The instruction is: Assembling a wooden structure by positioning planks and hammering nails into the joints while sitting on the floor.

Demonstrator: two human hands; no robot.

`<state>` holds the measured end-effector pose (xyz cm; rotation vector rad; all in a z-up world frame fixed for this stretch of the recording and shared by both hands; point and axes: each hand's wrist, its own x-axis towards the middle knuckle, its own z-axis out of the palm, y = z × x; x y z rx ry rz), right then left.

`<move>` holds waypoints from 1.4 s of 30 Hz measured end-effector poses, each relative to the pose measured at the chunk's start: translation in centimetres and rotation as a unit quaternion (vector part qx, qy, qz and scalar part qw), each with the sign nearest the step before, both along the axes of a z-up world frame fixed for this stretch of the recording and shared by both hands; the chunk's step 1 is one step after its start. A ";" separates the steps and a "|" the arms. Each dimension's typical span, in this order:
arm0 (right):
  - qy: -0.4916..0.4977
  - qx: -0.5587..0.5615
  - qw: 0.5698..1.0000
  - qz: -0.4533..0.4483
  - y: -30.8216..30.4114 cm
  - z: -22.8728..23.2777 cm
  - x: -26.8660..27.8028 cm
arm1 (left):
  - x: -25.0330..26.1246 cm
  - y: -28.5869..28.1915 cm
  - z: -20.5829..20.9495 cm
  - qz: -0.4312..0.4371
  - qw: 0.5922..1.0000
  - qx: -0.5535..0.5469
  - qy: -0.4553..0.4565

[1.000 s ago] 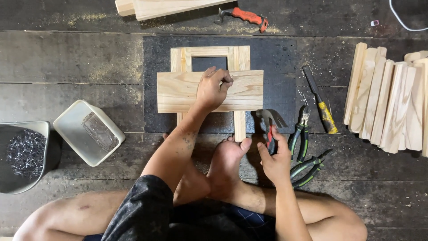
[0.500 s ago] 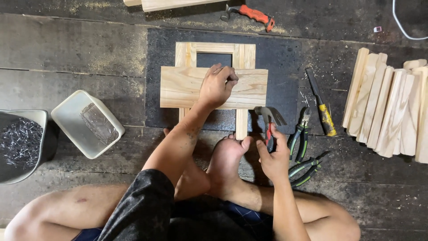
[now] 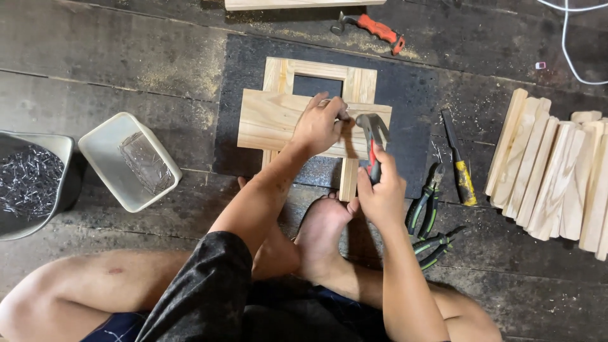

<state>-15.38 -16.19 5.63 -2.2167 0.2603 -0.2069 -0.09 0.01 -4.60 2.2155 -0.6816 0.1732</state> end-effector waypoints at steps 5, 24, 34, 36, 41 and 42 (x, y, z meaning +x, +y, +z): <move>-0.013 -0.024 0.998 0.050 0.8 0.2 2.0 | -0.1 0.0 -0.2 0.006 1.000 0.009 -0.023; -0.056 -0.019 0.998 0.006 0.6 2.8 0.0 | 0.1 0.3 0.6 -0.009 0.999 0.042 0.003; 0.045 0.074 0.991 -0.102 -2.0 3.4 -6.8 | -7.1 28.6 7.5 0.377 0.918 0.009 -0.126; 0.055 0.092 0.988 -0.109 -1.7 2.4 -7.4 | -8.7 37.0 2.2 0.469 0.835 0.239 0.159; 0.065 0.104 0.988 -0.096 -0.5 3.0 -7.5 | -9.2 38.2 -3.1 0.404 0.760 0.408 0.303; 0.068 0.107 0.987 -0.095 -0.4 3.3 -7.5 | -8.8 37.4 -2.7 0.399 0.750 0.431 0.303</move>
